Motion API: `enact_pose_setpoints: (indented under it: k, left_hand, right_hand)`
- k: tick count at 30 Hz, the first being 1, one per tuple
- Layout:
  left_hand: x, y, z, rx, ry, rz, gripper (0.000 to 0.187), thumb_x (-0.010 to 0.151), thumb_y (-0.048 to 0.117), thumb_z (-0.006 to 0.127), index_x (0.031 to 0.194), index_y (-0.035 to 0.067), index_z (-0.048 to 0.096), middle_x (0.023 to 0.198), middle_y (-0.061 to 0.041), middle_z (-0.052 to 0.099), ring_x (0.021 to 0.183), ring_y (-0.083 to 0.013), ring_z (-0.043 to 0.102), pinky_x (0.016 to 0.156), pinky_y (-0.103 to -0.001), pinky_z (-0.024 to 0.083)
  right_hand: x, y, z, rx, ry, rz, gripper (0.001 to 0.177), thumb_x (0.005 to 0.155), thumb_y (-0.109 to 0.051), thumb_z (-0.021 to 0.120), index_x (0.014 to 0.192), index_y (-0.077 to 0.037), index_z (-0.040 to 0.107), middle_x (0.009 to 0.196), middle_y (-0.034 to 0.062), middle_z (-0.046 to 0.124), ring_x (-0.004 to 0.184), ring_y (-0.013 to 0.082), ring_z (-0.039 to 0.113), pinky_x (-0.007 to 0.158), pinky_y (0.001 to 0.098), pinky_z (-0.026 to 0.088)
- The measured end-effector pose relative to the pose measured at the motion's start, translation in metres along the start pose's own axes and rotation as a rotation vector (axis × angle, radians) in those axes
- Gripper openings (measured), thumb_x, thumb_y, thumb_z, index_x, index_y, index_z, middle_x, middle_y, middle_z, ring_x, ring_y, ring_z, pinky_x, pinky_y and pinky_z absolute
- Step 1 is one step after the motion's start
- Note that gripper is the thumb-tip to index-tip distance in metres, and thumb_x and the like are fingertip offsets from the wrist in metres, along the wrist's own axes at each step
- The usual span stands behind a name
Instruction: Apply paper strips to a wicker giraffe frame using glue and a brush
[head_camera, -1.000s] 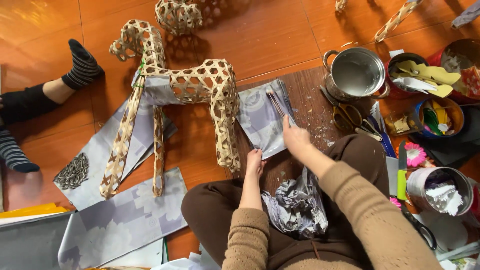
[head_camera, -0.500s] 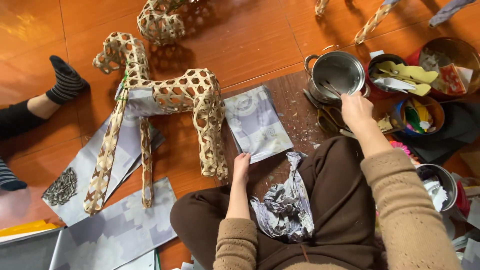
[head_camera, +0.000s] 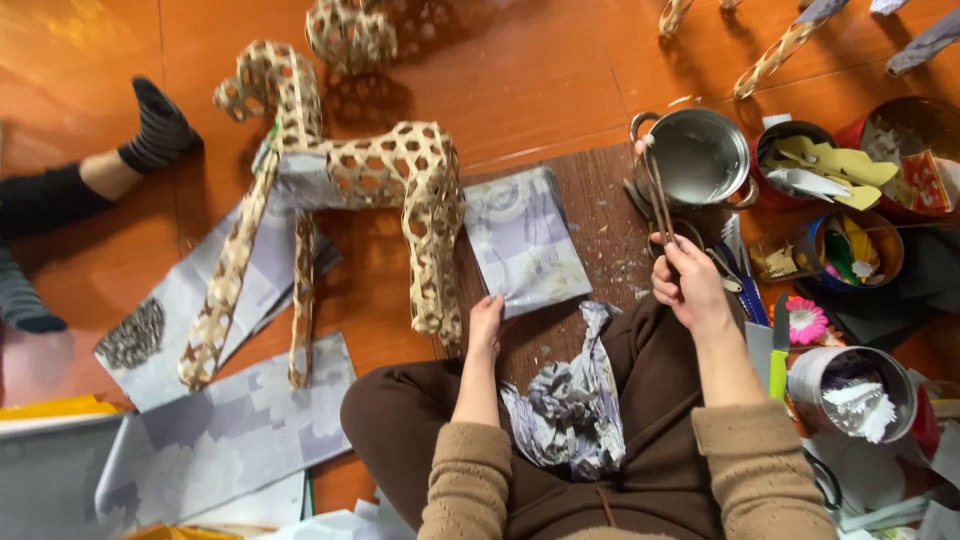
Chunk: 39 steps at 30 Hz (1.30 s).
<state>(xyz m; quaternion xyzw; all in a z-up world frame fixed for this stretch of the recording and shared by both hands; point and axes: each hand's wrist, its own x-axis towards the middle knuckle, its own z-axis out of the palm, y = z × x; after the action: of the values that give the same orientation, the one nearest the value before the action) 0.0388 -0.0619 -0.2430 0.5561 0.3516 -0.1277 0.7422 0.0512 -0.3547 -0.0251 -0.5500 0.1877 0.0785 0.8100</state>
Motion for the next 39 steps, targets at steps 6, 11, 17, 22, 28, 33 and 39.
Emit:
enact_pose_setpoints:
  k: [6,11,17,22,28,33,39]
  left_hand:
    - [0.022,-0.03,0.004,-0.074,0.022,-0.052,0.03,0.093,0.021,0.065,0.112,-0.002,0.066,0.091,-0.013,0.066,0.079,-0.019,0.064,0.067,-0.042,0.06]
    - [0.037,-0.047,0.002,-0.053,0.045,-0.026,0.024,0.091,0.018,0.064,0.103,-0.002,0.069,0.082,-0.014,0.068,0.073,-0.022,0.069,0.062,-0.042,0.061]
    - [0.046,-0.057,0.001,0.042,0.032,0.038,0.021,0.089,0.015,0.063,0.098,-0.003,0.069,0.072,-0.007,0.061,0.06,-0.0129,0.059,0.05,-0.031,0.054]
    - [0.032,-0.039,-0.004,0.098,0.02,0.103,0.015,0.086,0.014,0.064,0.088,0.001,0.07,0.061,0.0,0.055,0.05,-0.0052,0.05,0.042,-0.021,0.044]
    - [0.027,-0.034,-0.005,0.165,0.025,0.134,0.012,0.083,0.012,0.065,0.08,0.002,0.07,0.057,0.002,0.052,0.048,-0.0053,0.044,0.041,-0.021,0.036]
    - [0.002,-0.013,-0.002,0.27,0.02,0.1,0.014,0.082,0.017,0.065,0.077,0.005,0.071,0.054,0.004,0.051,0.045,-0.0052,0.04,0.04,-0.021,0.031]
    - [0.015,-0.026,-0.002,0.379,0.041,0.134,0.014,0.081,0.022,0.066,0.074,0.011,0.07,0.054,0.004,0.053,0.046,-0.0055,0.045,0.043,-0.023,0.03]
  right_hand:
    - [-0.061,0.012,0.046,-1.395,-0.238,0.089,0.037,0.095,-0.015,0.044,0.13,-0.013,0.052,0.098,0.0321,0.068,0.094,0.0494,0.067,0.078,0.0615,0.056]
    - [-0.041,0.097,0.017,-2.023,-0.166,0.022,0.038,0.093,-0.023,0.037,0.13,-0.026,0.044,0.093,0.013,0.065,0.079,0.035,0.073,0.067,0.0501,0.059]
    - [0.017,0.161,0.089,-2.179,0.069,-0.926,0.045,0.081,-0.018,0.056,0.126,-0.014,0.059,0.074,0.0111,0.06,0.048,0.0207,0.065,0.039,0.0407,0.05]
    - [0.057,0.148,0.114,-1.994,0.024,-1.083,0.043,0.081,-0.011,0.058,0.123,-0.014,0.064,0.067,0.0051,0.054,0.044,0.0209,0.063,0.039,0.0388,0.053]
    - [0.058,0.125,0.061,-1.998,0.069,-0.545,0.056,0.087,-0.007,0.045,0.143,-0.003,0.042,0.075,0.0131,0.062,0.064,0.033,0.072,0.056,0.0474,0.059]
    - [0.019,0.037,0.141,-1.694,-0.091,0.18,0.036,0.095,-0.025,0.04,0.11,-0.006,0.067,0.095,0.0199,0.073,0.099,0.0367,0.071,0.089,0.0503,0.054]
    - [0.063,0.057,0.051,-0.242,0.327,-0.137,0.029,0.104,-0.022,0.037,0.132,-0.02,0.045,0.065,0.0042,0.044,0.038,0.0135,0.041,0.027,0.0231,0.033]
